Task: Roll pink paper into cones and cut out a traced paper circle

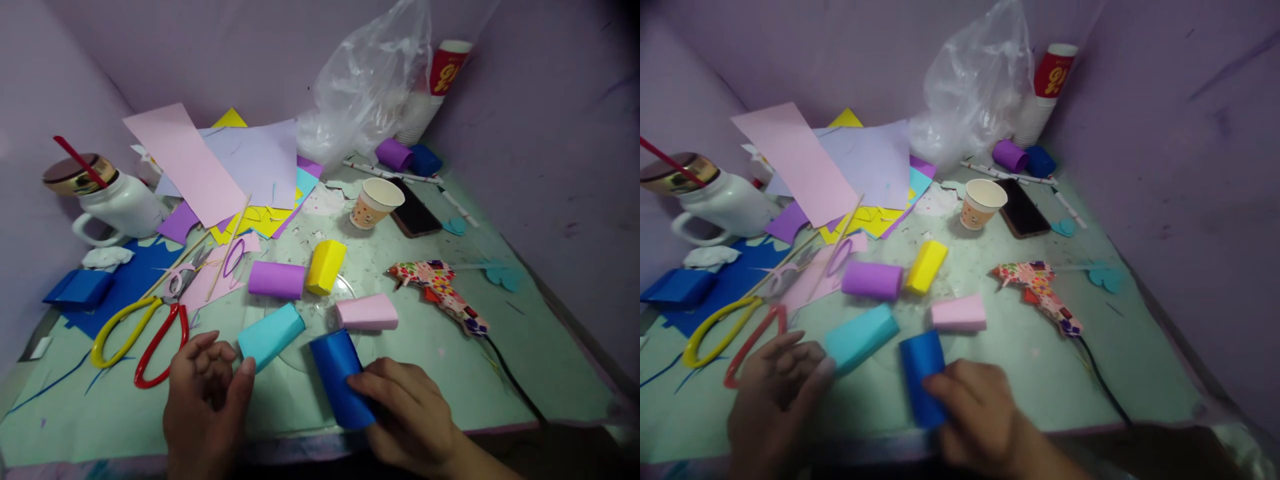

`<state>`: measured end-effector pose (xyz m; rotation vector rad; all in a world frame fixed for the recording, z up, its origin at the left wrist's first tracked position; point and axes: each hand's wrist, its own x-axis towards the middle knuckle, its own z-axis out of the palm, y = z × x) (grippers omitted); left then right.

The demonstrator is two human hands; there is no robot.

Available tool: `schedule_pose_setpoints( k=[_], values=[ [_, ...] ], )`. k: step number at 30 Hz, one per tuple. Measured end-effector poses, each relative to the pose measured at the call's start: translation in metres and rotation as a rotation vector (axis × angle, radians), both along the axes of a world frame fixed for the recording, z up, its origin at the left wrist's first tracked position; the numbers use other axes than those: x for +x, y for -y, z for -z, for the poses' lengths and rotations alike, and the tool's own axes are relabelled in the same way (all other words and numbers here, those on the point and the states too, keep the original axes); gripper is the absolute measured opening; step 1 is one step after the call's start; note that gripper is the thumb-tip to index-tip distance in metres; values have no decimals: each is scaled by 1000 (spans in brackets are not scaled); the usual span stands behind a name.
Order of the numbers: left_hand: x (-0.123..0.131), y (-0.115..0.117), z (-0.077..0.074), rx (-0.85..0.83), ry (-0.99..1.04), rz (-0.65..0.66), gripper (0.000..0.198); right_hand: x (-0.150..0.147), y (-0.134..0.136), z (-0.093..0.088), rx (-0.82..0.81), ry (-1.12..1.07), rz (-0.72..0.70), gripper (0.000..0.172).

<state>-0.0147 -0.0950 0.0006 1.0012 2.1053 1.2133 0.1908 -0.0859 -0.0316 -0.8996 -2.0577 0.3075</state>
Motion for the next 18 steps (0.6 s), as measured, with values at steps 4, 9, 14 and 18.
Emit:
schedule_pose_setpoints(
  k=[4, 9, 14, 18],
  values=[
    [6, -1, -3, -54, 81, -58, 49, -1, -1, -1, 1, -29, 13, 32],
    [12, 3, -4, -42, 100, -75, 46, 2, -1, -3, 15, -13, 6, 37],
    [14, 6, -4, -57, 31, -84, 43, 5, -1, -4, 3, 23, 8, 38],
    [16, 8, -4, -53, 8, -86, 43, 6, -1, -5, 31, 12, 15, 37]
  ],
)
